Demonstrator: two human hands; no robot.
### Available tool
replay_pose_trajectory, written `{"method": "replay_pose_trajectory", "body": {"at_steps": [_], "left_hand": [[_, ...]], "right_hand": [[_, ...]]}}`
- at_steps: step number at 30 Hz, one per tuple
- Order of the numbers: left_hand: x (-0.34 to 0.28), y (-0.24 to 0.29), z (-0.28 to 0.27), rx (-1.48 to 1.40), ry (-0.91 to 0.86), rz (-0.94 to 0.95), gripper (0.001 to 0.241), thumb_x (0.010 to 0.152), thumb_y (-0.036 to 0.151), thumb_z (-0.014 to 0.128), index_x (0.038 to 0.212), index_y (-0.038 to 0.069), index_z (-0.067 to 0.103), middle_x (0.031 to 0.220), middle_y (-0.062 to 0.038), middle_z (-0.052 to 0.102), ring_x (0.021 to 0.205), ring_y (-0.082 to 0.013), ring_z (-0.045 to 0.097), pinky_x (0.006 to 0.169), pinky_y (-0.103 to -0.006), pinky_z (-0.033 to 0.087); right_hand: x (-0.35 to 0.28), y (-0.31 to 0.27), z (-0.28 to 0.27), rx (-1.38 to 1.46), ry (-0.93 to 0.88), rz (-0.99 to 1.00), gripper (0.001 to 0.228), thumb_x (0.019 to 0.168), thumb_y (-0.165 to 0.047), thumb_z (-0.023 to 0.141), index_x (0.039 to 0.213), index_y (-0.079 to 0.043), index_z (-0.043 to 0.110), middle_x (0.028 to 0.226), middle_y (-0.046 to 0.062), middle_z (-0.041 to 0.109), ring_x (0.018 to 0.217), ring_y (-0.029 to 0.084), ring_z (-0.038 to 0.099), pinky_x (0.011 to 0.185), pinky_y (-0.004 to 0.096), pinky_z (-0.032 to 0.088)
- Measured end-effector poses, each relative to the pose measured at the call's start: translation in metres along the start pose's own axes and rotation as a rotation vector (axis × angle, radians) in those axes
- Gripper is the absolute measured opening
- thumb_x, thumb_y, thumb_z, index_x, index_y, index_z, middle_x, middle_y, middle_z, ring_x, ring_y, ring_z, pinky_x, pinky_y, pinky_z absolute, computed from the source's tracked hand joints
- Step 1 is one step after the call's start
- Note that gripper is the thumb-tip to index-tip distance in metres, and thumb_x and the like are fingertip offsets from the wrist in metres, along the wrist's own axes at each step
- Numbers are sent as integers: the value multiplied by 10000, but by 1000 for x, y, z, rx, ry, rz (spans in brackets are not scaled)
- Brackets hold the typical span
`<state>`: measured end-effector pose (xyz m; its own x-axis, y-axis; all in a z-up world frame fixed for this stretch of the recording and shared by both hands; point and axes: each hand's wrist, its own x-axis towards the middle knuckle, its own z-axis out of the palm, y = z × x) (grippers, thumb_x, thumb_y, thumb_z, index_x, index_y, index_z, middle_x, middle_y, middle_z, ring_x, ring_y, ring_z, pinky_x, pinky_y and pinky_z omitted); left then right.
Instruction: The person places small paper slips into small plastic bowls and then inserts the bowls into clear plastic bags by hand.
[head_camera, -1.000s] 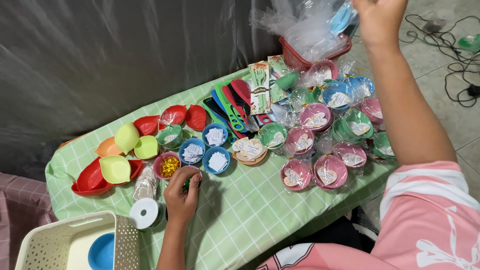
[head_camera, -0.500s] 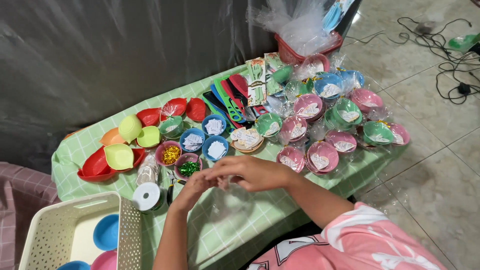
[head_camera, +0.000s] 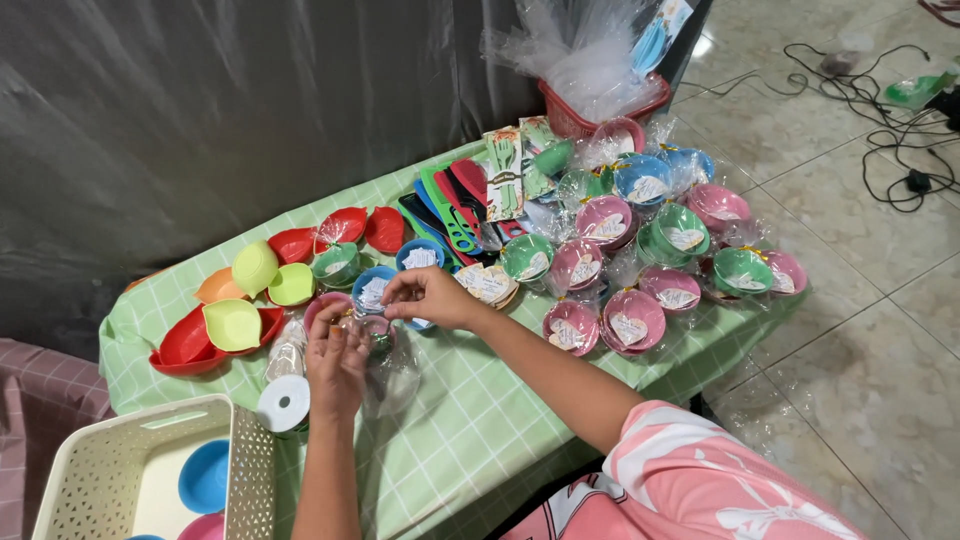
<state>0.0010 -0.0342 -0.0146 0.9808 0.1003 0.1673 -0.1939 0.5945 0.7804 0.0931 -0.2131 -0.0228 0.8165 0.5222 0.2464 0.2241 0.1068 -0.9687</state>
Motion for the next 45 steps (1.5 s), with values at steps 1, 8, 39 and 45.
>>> {"method": "replay_pose_trajectory", "body": {"at_steps": [1,8,39,45], "left_hand": [[1,-4,-6,-2,-2,0,410,937,277,699,1242,50,544,870,9,586,790,-53,607,712,-183,508],[7,-20,-19,576,124,155,125,918,20,712,1034,0,670,791,-86,640,655,-136,623,598,-245,526],[28,-62,2,373,-20,-155,355,835,23,754,1159,-16,616,988,-132,702,861,-207,725,773,-293,598],[35,-60,-27,115,183,-3,248,902,-17,695,1138,9,625,957,-100,665,876,-218,728,783,-301,636]], "right_hand": [[-2,2,-2,-2,2,-1,239,802,-169,859,1005,-124,741,761,30,738,605,60,700,535,124,457],[-1,13,-11,21,26,36,149,835,-118,811,966,-79,750,738,68,724,619,85,666,597,201,533],[-11,-34,-26,176,855,-196,125,1017,-176,616,977,-63,649,853,88,699,598,141,661,499,215,512],[-7,-20,-27,157,777,-237,230,909,22,540,1133,-30,547,970,151,675,677,156,676,562,235,562]]}}
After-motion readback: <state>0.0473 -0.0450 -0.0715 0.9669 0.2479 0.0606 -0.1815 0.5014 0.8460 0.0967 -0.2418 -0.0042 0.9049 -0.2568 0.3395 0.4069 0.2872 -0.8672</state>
